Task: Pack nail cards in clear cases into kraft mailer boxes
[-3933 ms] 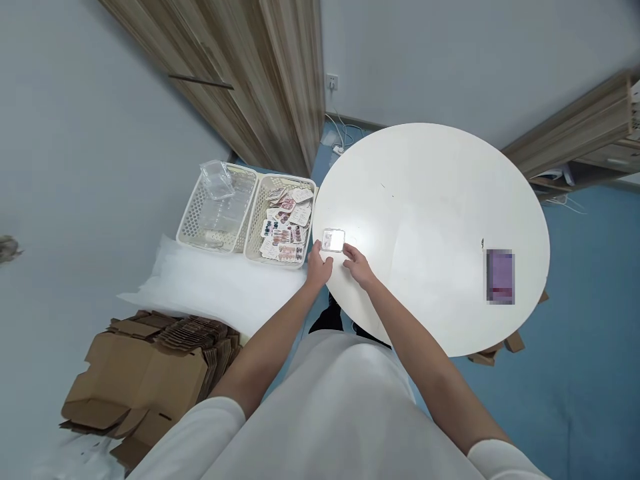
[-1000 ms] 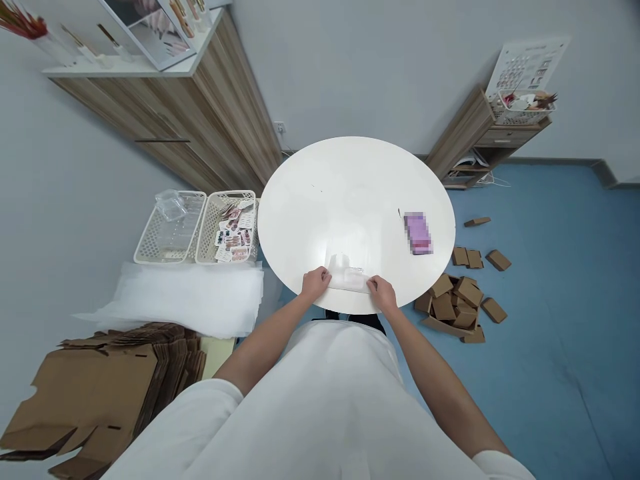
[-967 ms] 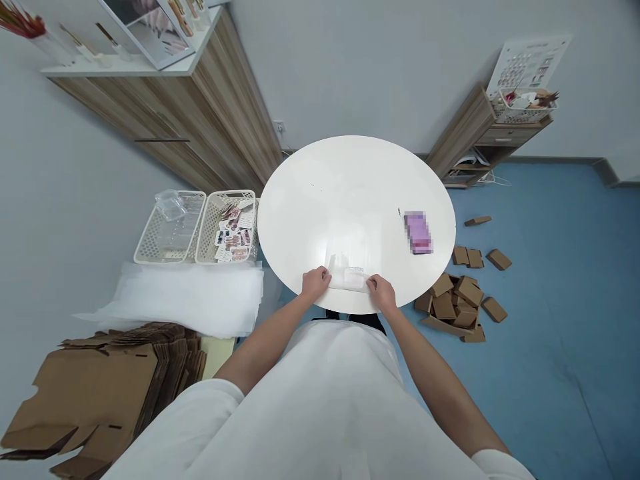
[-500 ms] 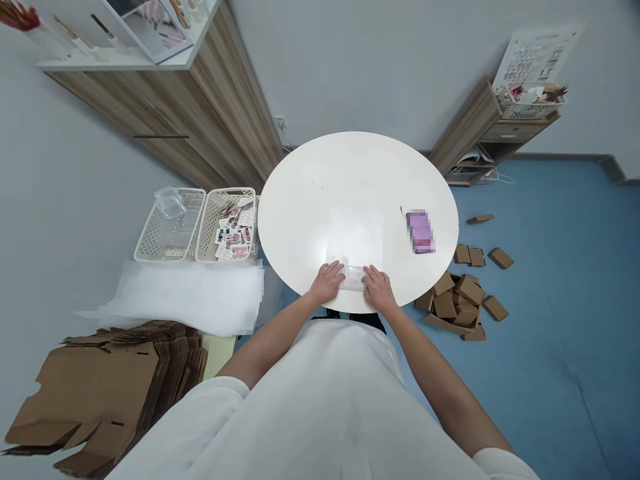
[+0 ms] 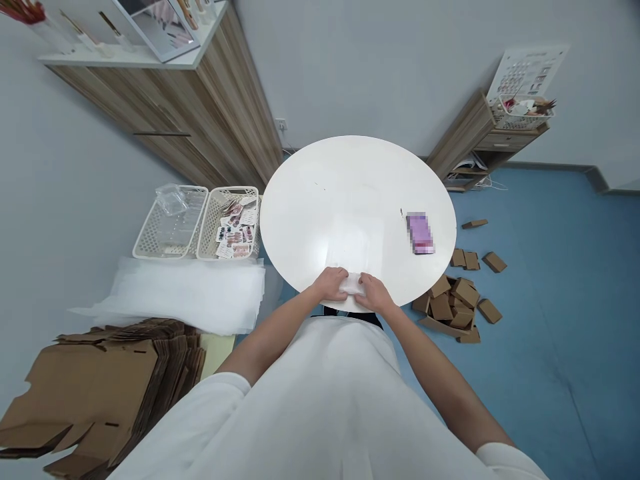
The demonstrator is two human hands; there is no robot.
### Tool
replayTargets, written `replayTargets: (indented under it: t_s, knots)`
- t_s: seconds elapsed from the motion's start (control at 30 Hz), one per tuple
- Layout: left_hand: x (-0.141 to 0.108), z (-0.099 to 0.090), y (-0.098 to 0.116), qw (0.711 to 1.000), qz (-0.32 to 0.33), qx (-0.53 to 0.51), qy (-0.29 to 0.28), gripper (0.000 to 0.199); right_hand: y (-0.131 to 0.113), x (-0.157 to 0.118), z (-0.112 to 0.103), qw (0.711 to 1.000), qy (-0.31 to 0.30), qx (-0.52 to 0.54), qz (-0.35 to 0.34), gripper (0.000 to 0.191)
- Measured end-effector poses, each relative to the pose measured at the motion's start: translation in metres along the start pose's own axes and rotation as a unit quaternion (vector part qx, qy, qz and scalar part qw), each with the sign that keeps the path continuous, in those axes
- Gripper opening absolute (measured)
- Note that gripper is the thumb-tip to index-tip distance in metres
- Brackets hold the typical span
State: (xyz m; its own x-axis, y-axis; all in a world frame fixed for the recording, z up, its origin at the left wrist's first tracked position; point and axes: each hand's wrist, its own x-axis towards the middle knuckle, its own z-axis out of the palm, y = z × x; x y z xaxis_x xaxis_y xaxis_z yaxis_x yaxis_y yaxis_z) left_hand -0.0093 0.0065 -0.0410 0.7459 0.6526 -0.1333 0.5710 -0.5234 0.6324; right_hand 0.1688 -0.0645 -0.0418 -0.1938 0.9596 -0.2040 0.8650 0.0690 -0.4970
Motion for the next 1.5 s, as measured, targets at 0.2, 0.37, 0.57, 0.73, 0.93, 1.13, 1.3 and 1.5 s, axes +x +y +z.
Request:
replayTargets:
  t_s: [0.2,0.37,0.57,0.73,0.93,1.13,1.3,1.5]
  knots:
    - [-0.016,-0.005,-0.001,0.995,-0.044,-0.062,-0.071,0.025,-0.015,-0.015,-0.007,0.991,-0.065,0.101,0.059,0.023]
    - [-0.002,-0.016,-0.005,0.983,-0.100,-0.120,-0.094,0.027,-0.010,-0.002,-0.012,0.983,-0.018,0.159,0.086,0.024]
    - [0.005,-0.028,-0.020,0.951,-0.184,-0.215,-0.123,0.040,0.001,0.018,-0.020,0.954,-0.062,0.226,0.187,0.039]
    - [0.001,-0.024,-0.033,0.941,-0.233,-0.244,-0.023,0.035,0.010,0.027,-0.015,0.938,-0.061,0.244,0.239,0.036]
    - [0.002,-0.012,-0.044,0.936,-0.296,-0.184,0.049,0.025,0.023,0.027,-0.008,0.933,0.002,0.225,0.280,0.026]
    - [-0.004,-0.010,-0.045,0.935,-0.318,-0.151,0.050,0.027,0.031,0.022,-0.002,0.920,0.067,0.207,0.325,0.021]
    - [-0.004,-0.012,-0.043,0.936,-0.323,-0.130,0.045,0.028,0.029,0.021,0.001,0.925,0.093,0.177,0.325,0.017]
    - [-0.006,-0.011,-0.039,0.936,-0.336,-0.096,0.039,0.021,0.026,0.017,0.005,0.930,0.106,0.145,0.321,0.021]
